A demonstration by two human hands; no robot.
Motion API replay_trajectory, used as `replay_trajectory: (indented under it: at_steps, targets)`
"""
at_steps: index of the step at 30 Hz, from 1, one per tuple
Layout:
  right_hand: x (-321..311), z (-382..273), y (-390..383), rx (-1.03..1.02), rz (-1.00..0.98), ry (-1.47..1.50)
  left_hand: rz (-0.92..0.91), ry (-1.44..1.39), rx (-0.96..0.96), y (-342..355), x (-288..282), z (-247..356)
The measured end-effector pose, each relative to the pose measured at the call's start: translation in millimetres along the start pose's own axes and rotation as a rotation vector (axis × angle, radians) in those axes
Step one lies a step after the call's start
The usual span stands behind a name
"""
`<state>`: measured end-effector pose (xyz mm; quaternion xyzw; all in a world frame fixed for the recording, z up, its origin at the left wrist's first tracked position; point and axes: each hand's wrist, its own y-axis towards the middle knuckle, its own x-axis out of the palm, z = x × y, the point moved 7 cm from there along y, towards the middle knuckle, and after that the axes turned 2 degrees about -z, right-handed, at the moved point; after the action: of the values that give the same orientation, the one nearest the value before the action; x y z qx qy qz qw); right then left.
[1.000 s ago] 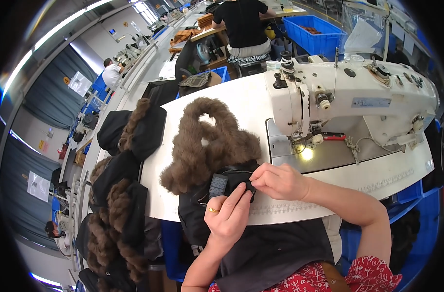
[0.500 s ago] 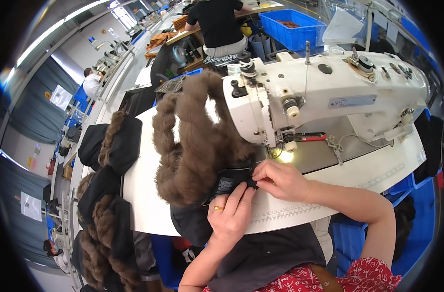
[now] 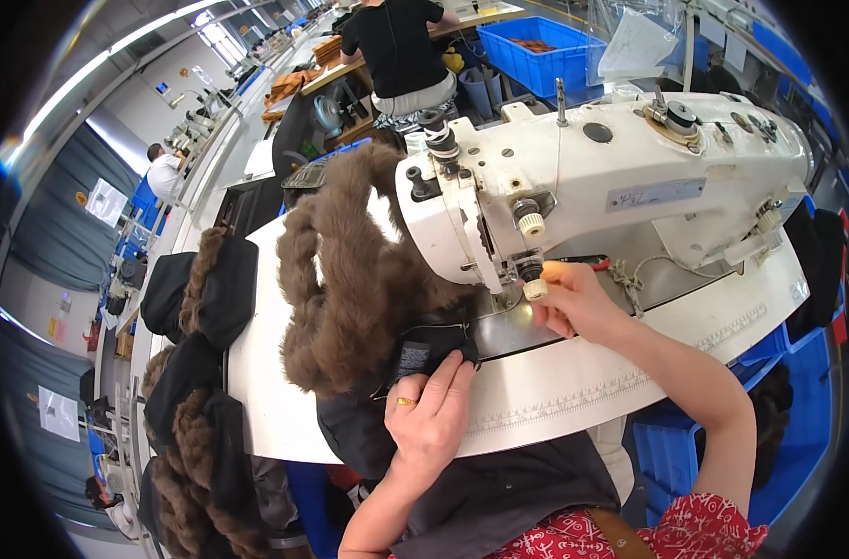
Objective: Sewing a fur trim or accessory onto a garment using an industrial sewing machine.
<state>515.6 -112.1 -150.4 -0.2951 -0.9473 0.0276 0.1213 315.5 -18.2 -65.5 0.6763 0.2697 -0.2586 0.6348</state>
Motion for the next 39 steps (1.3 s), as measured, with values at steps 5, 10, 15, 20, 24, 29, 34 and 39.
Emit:
replay_trajectory:
  at_steps: [5, 10, 15, 20, 24, 29, 34, 39]
  targets:
    - [19.4, -10.5, -7.8, 0.047, -0.010, -0.163, -0.016, -0.003, -0.013, 0.3, 3.5, -1.0]
    - [55.3, -1.1, -5.1, 0.155, -0.181, -0.253, -0.016, -0.008, -0.014, 2.4, 7.6, 1.0]
    - [61.8, 6.6, 2.2, 0.127, -0.257, -0.181, -0.013, 0.006, -0.002, 0.2, 9.2, 6.9]
    - [59.4, 7.2, 3.5, -0.192, -0.141, -0.621, -0.083, -0.077, 0.002, 1.8, 20.3, 14.5]
    - [58.0, -4.3, -2.7, 0.174, -0.128, -0.410, -0.105, -0.220, -0.196, 8.8, 29.3, -0.2]
    - [59.2, -3.5, -7.0, -0.439, -0.148, -0.440, -0.141, -0.448, -0.528, 1.8, 28.2, -21.5]
    - [78.3, -23.5, -28.0, -0.919, 0.003, -0.856, -0.130, -0.653, -0.699, 2.0, 23.6, -30.3]
    - [97.0, -39.1, -27.0, -1.051, -0.113, -0.823, -0.042, -0.847, -0.815, 4.3, 10.6, -56.9]
